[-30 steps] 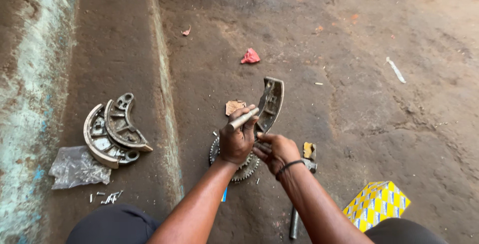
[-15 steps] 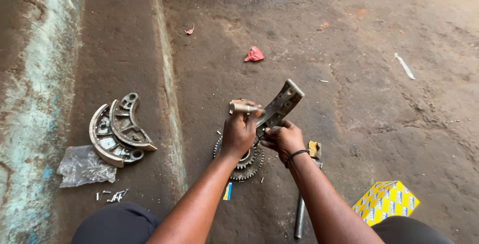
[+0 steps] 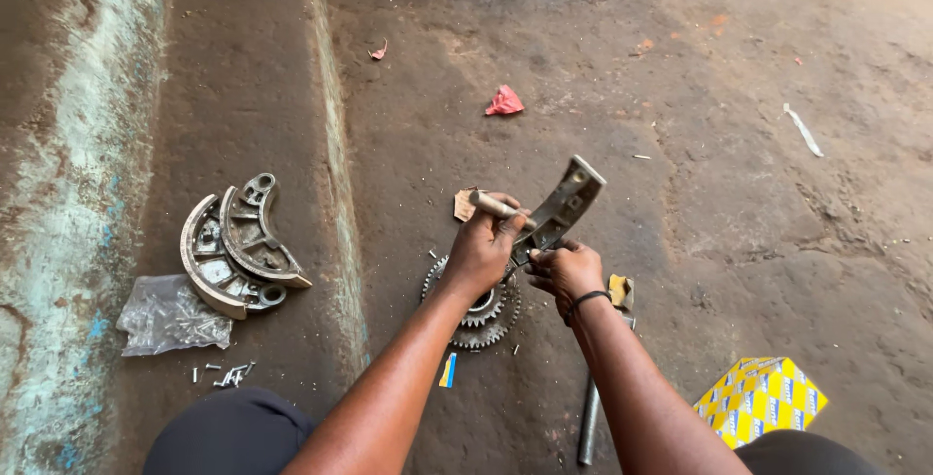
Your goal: The person uses a hammer and a metal rod to drive pins into a curved metal component, repeatedly striking the rod to secure the pins in place.
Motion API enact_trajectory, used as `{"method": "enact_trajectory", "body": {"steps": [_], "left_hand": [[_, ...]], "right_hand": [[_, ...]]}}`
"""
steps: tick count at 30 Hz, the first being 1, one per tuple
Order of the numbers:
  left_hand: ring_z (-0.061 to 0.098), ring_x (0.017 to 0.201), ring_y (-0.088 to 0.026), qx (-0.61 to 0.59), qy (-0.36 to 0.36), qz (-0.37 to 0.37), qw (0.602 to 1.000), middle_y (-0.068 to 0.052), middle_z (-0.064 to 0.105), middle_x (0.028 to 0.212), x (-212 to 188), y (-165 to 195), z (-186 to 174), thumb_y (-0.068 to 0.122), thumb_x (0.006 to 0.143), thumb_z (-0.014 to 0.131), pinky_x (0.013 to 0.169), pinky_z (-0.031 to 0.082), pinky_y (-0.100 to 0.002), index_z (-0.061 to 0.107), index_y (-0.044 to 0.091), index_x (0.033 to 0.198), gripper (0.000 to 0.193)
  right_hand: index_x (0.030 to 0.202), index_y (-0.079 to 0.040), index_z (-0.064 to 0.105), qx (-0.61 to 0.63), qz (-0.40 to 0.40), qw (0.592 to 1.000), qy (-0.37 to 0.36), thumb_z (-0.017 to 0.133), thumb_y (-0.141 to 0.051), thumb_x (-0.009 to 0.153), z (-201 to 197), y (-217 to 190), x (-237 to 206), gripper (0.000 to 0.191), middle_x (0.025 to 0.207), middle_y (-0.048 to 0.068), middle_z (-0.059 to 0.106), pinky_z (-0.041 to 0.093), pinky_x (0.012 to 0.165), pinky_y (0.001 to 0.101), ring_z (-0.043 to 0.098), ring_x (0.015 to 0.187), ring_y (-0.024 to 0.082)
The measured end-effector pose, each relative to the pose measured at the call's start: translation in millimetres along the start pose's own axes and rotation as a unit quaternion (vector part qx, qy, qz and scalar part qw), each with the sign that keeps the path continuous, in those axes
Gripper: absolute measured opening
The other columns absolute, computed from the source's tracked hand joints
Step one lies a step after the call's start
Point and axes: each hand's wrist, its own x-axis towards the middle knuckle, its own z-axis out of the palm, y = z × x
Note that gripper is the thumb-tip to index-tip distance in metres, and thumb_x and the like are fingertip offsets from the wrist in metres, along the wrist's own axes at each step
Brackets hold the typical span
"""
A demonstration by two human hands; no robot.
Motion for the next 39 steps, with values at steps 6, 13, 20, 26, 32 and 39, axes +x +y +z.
{"method": "enact_trajectory", "body": {"steps": [6,13,20,26,32,39], "left_hand": [[0.071,0.095,-0.012,0.017,-0.037,-0.101,0.994,-0.004,0.075,0.101,2.2,12.0,-5.9,0.022,0.102,0.061,0.08,0.055,-0.03,0.06,0.007,0.115,0.02],[0.071,0.096,-0.013,-0.03,-0.002,-0.091,0.995,-0.005,0.075,0.101,0.4,9.9,-14.7,0.019,0.103,0.062,0.083,0.055,-0.03,0.059,0.005,0.113,0.018],[0.07,0.1,-0.016,0.065,-0.011,-0.102,0.993,-0.007,0.073,0.106,-5.2,22.4,-14.8,0.018,0.101,0.062,0.084,0.054,-0.034,0.059,0.006,0.114,0.018],[0.074,0.1,-0.018,0.003,-0.011,-0.102,0.995,-0.01,0.077,0.105,-5.7,22.3,-14.2,0.017,0.102,0.061,0.086,0.056,-0.033,0.056,0.005,0.116,0.019],[0.075,0.101,-0.02,-0.015,0.002,-0.076,0.997,-0.009,0.075,0.104,-8.9,15.0,-19.1,0.014,0.1,0.06,0.086,0.058,-0.034,0.054,0.005,0.116,0.019],[0.072,0.092,-0.03,0.167,-0.019,-0.047,0.985,-0.013,0.072,0.096,-4.8,34.5,-17.1,0.023,0.099,0.067,0.077,0.054,-0.041,0.059,0.008,0.116,0.024]], "right_hand": [[0.113,0.005,0.06,0.06,0.006,0.998,-0.014,0.064,0.007,0.086,1.0,7.2,-6.3,0.028,0.088,0.014,0.068,0.064,0.064,0.0386,0.071,0.069,0.025],[0.109,0.006,0.062,0.04,0.004,0.999,-0.006,0.064,0.006,0.086,9.7,5.3,-11.8,0.023,0.09,0.014,0.071,0.064,0.063,0.0363,0.072,0.07,0.024],[0.109,0.008,0.062,0.024,-0.012,1.0,-0.001,0.063,0.009,0.085,6.8,6.2,-14.0,0.024,0.089,0.014,0.071,0.064,0.064,0.0375,0.072,0.071,0.025],[0.113,0.007,0.063,0.028,-0.031,0.999,-0.008,0.067,0.008,0.084,7.2,5.0,-21.6,0.029,0.088,0.015,0.072,0.062,0.065,0.0388,0.073,0.071,0.026],[0.113,0.008,0.063,-0.023,-0.051,0.998,0.014,0.071,0.01,0.083,13.3,-3.5,-30.0,0.03,0.089,0.016,0.072,0.063,0.063,0.0374,0.072,0.071,0.024],[0.109,0.006,0.066,-0.054,-0.089,0.994,0.032,0.068,0.008,0.082,21.4,-16.8,-44.4,0.027,0.082,0.015,0.072,0.058,0.055,0.0363,0.069,0.063,0.023]]}}
